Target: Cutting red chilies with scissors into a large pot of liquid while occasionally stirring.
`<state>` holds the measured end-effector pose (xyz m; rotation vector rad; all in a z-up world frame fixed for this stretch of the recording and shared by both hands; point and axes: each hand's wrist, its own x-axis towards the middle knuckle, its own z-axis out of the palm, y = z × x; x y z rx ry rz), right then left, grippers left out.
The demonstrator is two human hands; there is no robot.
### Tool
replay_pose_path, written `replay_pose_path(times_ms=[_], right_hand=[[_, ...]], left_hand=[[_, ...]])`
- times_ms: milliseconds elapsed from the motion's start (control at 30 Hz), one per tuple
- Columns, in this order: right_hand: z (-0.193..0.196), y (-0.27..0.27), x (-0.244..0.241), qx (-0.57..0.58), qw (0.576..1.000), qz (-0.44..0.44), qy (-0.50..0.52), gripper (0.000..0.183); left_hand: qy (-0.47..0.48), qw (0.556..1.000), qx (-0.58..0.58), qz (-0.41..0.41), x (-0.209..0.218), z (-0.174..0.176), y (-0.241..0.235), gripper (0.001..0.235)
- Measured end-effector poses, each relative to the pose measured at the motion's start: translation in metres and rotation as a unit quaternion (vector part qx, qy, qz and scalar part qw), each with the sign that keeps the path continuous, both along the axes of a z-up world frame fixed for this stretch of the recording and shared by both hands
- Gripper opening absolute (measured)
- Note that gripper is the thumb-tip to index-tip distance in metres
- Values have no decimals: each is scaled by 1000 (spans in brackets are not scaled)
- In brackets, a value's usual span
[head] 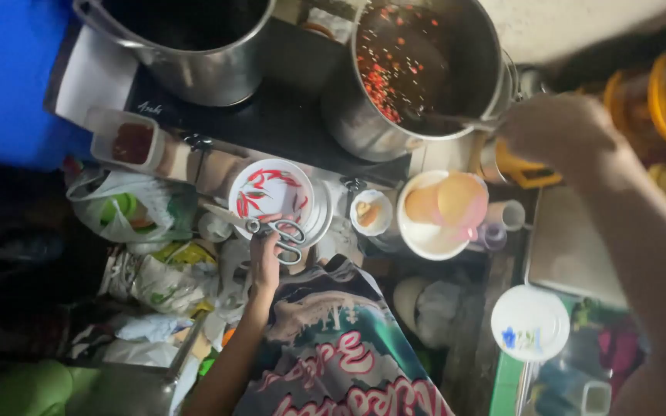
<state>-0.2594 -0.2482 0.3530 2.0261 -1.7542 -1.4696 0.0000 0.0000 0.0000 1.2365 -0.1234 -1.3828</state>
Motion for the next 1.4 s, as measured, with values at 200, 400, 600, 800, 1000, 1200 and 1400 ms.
replay_pose_path(times_ms=[200,400,600,800,1000,1200,1400], right_hand=[[-74,-12,0,-28,955,295,-35,28],[-94,-37,35,-68,964,202,-161,24],[-122,-109,-13,-53,960,247,-120,22],[-57,-42,-28,-7,970,240,-32,23],[-73,-20,-12,28,945,324,-32,18],[-124,-87,-8,-89,954,248,-146,25],[-73,-78,-16,50,977,204,-22,22]], left_hand=[[-111,992,60,-18,1,18,13,66],[-83,989,89,81,-24,91,-20,70],[-80,992,41,87,-38,41,-21,51],[-74,990,92,79,-43,74,-33,68],[-103,986,120,57,-47,59,-41,69],[-101,993,0,66,-42,28,-29,50],[-111,988,82,75,-33,31,-17,33]])
